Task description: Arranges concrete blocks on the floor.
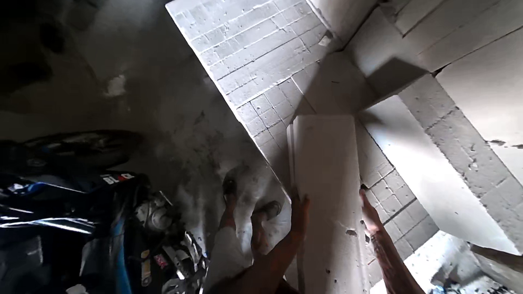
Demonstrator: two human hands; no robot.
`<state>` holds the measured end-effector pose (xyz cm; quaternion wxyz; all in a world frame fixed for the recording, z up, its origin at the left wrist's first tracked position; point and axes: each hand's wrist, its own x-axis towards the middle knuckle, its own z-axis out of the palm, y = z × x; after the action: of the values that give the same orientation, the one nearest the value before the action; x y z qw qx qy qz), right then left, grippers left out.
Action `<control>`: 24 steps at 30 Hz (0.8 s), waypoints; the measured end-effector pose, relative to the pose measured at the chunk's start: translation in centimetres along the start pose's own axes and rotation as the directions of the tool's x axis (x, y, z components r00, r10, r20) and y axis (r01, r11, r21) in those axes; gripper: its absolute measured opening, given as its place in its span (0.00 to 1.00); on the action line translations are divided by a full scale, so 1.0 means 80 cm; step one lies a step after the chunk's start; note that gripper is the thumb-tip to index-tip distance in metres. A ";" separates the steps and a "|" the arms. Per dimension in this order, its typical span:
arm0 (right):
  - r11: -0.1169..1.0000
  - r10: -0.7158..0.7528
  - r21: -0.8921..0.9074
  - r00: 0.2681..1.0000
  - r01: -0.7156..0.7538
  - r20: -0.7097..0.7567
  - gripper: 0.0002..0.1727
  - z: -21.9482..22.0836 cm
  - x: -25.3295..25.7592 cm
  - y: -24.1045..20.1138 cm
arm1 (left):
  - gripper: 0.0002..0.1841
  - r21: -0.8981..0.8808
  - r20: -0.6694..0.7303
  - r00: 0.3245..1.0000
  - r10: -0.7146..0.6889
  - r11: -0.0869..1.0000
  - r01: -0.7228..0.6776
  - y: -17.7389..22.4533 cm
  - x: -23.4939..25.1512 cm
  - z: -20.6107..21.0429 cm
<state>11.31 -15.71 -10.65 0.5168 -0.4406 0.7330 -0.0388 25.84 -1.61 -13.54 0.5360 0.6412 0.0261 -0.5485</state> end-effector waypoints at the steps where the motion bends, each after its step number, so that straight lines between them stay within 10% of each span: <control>1: 1.000 -0.007 -0.002 1.000 0.007 0.002 0.40 0.000 0.000 -0.001 | 0.42 -0.009 0.001 1.000 0.009 1.000 -0.009 -0.001 0.000 0.000; 18: 0.994 -0.025 -0.107 0.998 0.019 -0.051 0.41 0.002 -0.001 0.001 | 0.40 0.044 0.028 0.995 0.098 0.994 -0.099 -0.013 -0.013 -0.004; 24: 0.998 0.010 0.060 0.999 -0.008 -0.040 0.37 -0.030 0.031 0.048 | 0.33 -0.223 -0.038 0.996 -0.080 0.972 0.069 -0.006 -0.028 -0.046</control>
<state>6.90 -16.04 -13.31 0.5149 -0.4208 0.7438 -0.0673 27.15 2.50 -12.86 0.5824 0.5886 0.1237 -0.5468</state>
